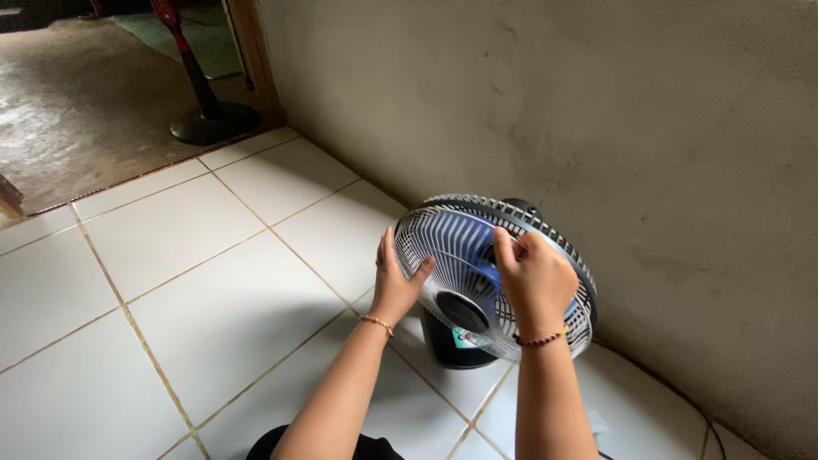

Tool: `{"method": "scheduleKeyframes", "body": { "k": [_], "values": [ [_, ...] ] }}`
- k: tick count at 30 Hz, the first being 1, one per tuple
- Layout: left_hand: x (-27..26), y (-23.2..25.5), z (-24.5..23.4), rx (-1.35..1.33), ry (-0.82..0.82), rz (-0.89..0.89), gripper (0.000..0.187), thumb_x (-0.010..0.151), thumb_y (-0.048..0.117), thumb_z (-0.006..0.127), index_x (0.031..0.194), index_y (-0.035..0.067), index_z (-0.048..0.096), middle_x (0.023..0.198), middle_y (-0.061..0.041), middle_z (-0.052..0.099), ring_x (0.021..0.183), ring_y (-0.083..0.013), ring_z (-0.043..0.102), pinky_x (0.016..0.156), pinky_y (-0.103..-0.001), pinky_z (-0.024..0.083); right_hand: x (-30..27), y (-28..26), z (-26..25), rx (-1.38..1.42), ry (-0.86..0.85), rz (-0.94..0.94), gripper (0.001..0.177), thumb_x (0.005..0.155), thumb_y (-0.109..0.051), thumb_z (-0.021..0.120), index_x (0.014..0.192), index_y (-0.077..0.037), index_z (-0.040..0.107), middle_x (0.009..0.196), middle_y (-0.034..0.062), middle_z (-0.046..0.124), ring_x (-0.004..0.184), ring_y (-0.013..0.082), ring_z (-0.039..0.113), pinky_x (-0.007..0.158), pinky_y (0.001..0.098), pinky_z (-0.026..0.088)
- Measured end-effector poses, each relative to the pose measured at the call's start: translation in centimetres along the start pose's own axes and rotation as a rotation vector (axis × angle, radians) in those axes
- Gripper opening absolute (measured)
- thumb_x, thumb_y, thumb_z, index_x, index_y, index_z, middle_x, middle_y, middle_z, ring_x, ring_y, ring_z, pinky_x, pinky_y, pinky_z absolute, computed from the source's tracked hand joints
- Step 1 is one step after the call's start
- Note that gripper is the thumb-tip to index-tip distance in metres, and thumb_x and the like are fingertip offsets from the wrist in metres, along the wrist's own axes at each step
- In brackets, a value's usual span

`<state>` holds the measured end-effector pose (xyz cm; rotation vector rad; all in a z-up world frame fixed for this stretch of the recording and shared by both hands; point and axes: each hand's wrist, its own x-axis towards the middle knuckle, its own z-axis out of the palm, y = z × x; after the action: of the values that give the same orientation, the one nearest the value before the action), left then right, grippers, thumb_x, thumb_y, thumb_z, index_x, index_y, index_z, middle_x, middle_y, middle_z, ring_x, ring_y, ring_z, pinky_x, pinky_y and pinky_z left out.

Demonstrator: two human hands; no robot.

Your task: The person disassembles a small electric fan by removing the front grille, fan blades, and rear grille. They then wipe the motor housing and the rear grille with a white cloth. The video ends with the fan still disassembled.

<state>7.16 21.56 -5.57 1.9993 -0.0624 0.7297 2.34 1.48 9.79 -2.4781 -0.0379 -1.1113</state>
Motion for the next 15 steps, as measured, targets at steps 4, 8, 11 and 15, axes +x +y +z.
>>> {"method": "scheduleKeyframes", "body": {
  "k": [4,8,11,15],
  "values": [
    [2.0,-1.1,-0.2,-0.067,-0.159,0.113,0.123,0.073,0.074,0.071,0.16,0.002,0.022,0.162,-0.029,0.032,0.151,-0.044,0.03,0.121,-0.052,0.032,0.0,1.5,-0.6,0.005,-0.084,0.107,0.052,0.092,-0.058,0.068,0.072,-0.01,0.073,0.066,0.0086,0.069,0.061,0.0279,0.067,0.056,0.0379,0.05],
    [2.5,-1.1,0.4,-0.032,-0.278,-0.009,0.129,0.066,0.076,0.074,0.159,0.003,0.022,0.162,-0.028,0.031,0.151,-0.0433,0.029,0.119,-0.051,0.032,0.2,3.2,-1.3,-0.061,-0.203,0.236,0.058,0.093,-0.064,0.064,0.072,-0.011,0.075,0.063,0.0071,0.069,0.061,0.0254,0.068,0.057,0.0378,0.051],
    [1.7,-1.2,0.7,-0.074,-0.295,0.026,0.129,0.066,0.075,0.074,0.159,0.003,0.022,0.161,-0.029,0.033,0.15,-0.0432,0.031,0.119,-0.05,0.032,-0.6,3.7,-1.8,-0.029,-0.167,0.219,0.057,0.091,-0.064,0.065,0.074,-0.011,0.075,0.062,0.0065,0.068,0.06,0.025,0.067,0.057,0.0372,0.05],
    [-0.2,-2.6,-0.5,-0.159,-0.246,0.072,0.11,0.078,0.067,0.071,0.157,0.003,0.029,0.158,-0.024,0.042,0.146,-0.0368,0.041,0.119,-0.046,0.035,-2.2,3.6,-1.9,0.041,-0.139,0.145,0.054,0.089,-0.061,0.069,0.076,-0.009,0.076,0.061,0.0076,0.066,0.058,0.0252,0.065,0.056,0.0369,0.048]
  ]
}}
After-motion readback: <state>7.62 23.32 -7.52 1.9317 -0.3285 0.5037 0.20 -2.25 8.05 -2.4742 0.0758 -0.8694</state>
